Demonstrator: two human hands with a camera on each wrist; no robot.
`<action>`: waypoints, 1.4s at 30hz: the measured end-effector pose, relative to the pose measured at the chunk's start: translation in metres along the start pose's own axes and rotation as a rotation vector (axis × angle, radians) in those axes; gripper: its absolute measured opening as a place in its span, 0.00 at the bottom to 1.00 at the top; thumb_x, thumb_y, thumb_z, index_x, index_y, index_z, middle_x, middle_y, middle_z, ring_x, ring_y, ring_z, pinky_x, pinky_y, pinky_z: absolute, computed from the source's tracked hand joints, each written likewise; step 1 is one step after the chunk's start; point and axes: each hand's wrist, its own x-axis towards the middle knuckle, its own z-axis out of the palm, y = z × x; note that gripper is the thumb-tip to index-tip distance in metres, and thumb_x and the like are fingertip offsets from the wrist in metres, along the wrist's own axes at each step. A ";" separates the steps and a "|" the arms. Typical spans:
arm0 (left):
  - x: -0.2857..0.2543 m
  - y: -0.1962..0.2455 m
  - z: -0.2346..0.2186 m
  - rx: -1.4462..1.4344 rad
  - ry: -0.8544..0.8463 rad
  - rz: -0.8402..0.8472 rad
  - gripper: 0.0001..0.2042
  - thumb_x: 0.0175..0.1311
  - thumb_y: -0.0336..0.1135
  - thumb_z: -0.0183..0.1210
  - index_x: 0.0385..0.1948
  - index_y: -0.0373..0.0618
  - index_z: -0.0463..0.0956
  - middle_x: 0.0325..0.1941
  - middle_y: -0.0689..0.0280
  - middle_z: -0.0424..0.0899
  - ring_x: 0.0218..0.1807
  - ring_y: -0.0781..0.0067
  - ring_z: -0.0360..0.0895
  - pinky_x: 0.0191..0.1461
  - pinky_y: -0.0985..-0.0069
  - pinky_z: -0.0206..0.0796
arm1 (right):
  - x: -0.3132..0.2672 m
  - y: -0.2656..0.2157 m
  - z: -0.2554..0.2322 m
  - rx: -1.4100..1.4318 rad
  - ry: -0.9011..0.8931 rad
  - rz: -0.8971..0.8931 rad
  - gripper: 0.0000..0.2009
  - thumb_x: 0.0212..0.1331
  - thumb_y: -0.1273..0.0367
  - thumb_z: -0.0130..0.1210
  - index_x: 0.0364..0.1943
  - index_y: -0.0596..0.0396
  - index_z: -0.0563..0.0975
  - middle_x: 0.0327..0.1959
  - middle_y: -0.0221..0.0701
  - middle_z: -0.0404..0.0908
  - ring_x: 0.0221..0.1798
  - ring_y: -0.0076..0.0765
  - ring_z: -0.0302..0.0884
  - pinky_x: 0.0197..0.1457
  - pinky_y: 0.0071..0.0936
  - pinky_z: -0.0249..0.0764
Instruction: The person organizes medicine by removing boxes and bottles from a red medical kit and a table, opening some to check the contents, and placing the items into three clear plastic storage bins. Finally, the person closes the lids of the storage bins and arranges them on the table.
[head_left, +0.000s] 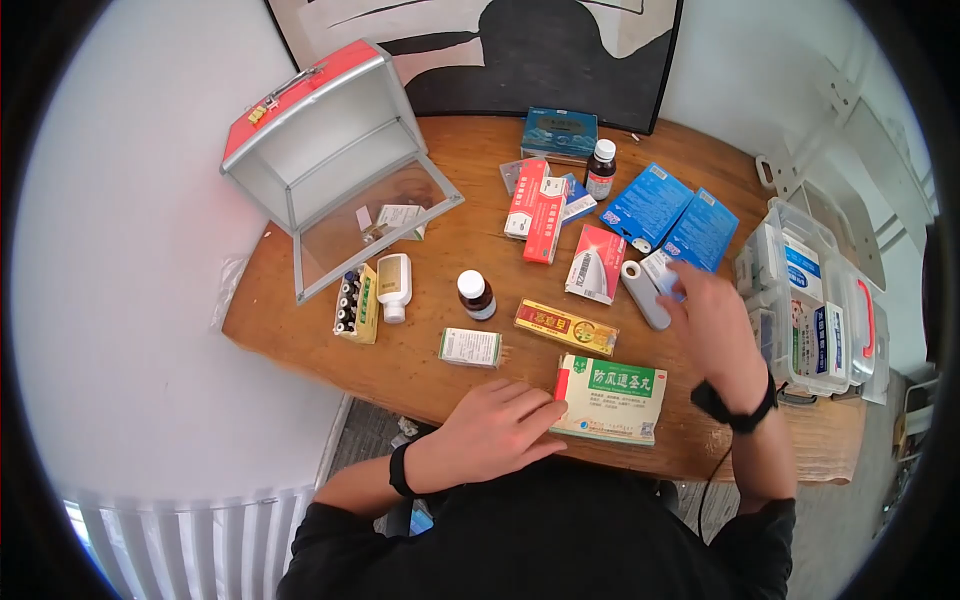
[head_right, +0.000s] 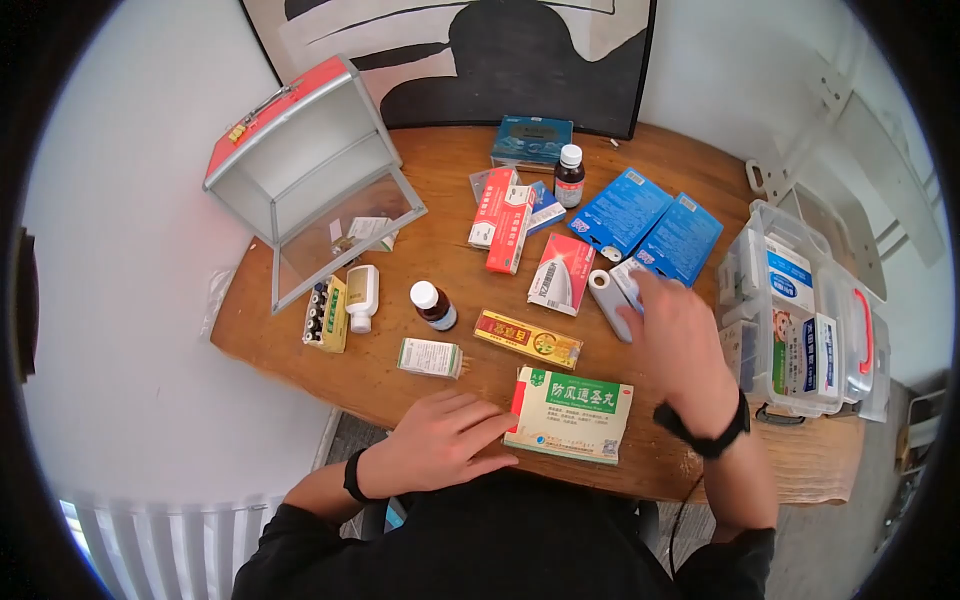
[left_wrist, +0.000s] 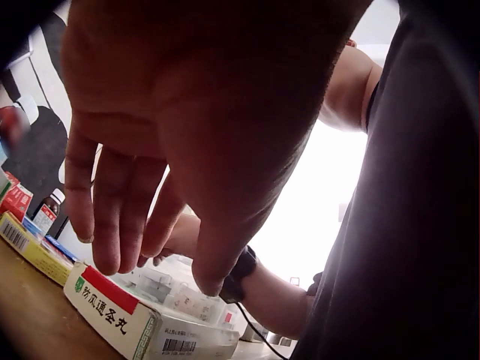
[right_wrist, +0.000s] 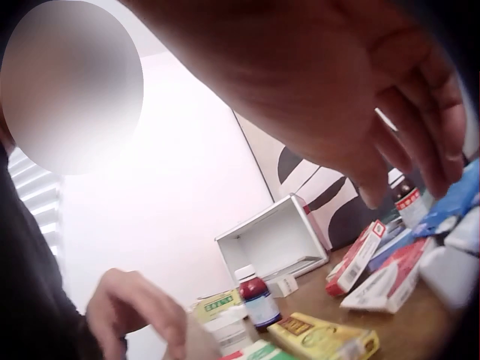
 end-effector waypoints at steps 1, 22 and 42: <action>-0.002 0.000 0.000 -0.016 0.030 0.009 0.22 0.63 0.43 0.77 0.51 0.41 0.82 0.44 0.63 0.83 0.45 0.62 0.84 0.48 0.66 0.77 | 0.015 0.009 0.007 -0.004 0.000 -0.002 0.18 0.66 0.69 0.69 0.58 0.61 0.82 0.43 0.47 0.89 0.46 0.60 0.88 0.50 0.52 0.83; -0.138 -0.104 -0.080 0.444 0.796 -0.817 0.25 0.56 0.35 0.83 0.52 0.38 0.81 0.48 0.58 0.84 0.52 0.58 0.81 0.51 0.64 0.73 | 0.052 -0.051 0.017 -0.005 0.057 -0.126 0.19 0.67 0.70 0.68 0.60 0.63 0.83 0.53 0.51 0.89 0.55 0.62 0.87 0.59 0.50 0.82; -0.116 -0.139 -0.060 0.215 0.592 -0.969 0.24 0.59 0.44 0.79 0.51 0.38 0.83 0.36 0.52 0.91 0.39 0.51 0.91 0.45 0.60 0.81 | -0.062 -0.070 -0.011 0.222 -0.139 -0.003 0.11 0.61 0.73 0.73 0.46 0.58 0.86 0.40 0.41 0.88 0.43 0.55 0.88 0.47 0.45 0.82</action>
